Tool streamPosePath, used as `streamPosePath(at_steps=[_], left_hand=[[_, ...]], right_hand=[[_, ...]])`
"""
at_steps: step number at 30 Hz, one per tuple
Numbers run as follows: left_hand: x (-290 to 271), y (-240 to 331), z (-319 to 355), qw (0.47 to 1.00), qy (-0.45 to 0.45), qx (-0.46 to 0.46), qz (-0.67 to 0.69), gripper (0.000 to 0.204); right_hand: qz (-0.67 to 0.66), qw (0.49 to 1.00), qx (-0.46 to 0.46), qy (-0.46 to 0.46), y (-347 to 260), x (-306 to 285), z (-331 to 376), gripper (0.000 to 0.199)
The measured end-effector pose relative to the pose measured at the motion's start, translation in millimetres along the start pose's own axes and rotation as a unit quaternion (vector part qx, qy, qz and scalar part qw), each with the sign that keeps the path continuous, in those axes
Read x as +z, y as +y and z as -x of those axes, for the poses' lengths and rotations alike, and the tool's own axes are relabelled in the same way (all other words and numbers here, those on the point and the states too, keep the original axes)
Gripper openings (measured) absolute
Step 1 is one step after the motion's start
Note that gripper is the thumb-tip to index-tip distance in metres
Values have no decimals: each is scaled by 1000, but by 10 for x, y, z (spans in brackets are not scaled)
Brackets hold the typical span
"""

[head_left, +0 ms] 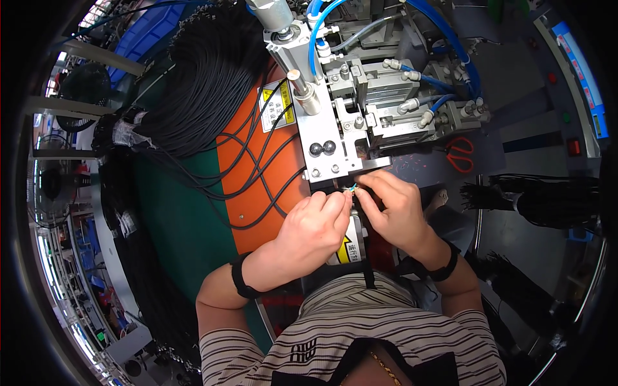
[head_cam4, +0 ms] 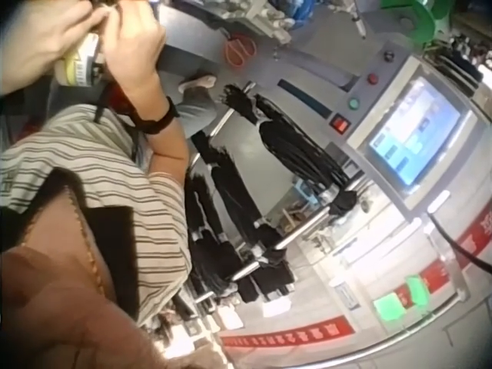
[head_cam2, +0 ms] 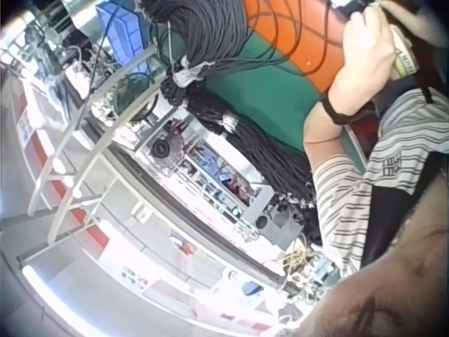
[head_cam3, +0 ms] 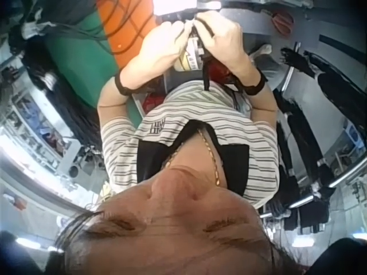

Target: The person inserts the ends of wires into a machine by hand, picks up a bundle of cables to check the connectors, and then uses scissors on the machine.

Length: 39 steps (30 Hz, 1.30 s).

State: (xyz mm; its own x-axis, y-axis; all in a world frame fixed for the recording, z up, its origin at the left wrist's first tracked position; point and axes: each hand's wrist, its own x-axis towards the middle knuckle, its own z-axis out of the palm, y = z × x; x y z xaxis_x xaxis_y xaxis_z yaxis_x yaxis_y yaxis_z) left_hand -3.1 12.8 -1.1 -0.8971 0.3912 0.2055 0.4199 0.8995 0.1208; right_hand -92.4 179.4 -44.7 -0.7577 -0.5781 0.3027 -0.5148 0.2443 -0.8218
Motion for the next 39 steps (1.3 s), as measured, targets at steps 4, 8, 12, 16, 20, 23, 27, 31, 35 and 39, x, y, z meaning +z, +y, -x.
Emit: streamPosePath(at_steps=[4, 8, 12, 16, 20, 23, 27, 31, 35, 39], left_hand=[[-7, -14, 6, 1000, -2, -1, 10, 35], [2, -28, 9, 1000, -7, -6, 11, 40], [-25, -34, -14, 999, -17, -25, 13, 42], [-80, -88, 46, 995, -4, -55, 81, 41], [-7, -238, 376, 984, 49, -115, 126, 46], [-56, -192, 382, 991, 49, -104, 64, 43], [-182, -263, 324, 991, 68, -115, 10, 37], [-533, -763, 304, 988, 61, -124, 66, 28], [-976, -1611, -309, 928, 97, -266, 241, 28], [-335, -2845, -892, 911, 108, -311, 247, 40]], right_hand=[[-11, 1000, -3, 10, 15, 23, -20, 12], [49, 998, -41, -25, 0, -26, -58, 9], [6, 999, -7, -46, 100, 16, -82, 6], [-108, 988, 103, -48, 76, 31, -24, 7], [-138, 981, 125, -48, 103, 28, -11, 10], [-110, 989, 97, -16, 38, -9, 42, 11], [-79, 996, 28, 36, -101, -22, 102, 11], [-117, 992, -35, -3, -298, 26, 119, 11], [-124, 986, -101, -44, -500, 230, 47, 11], [-63, 984, -145, -85, -546, 445, 53, 11]])
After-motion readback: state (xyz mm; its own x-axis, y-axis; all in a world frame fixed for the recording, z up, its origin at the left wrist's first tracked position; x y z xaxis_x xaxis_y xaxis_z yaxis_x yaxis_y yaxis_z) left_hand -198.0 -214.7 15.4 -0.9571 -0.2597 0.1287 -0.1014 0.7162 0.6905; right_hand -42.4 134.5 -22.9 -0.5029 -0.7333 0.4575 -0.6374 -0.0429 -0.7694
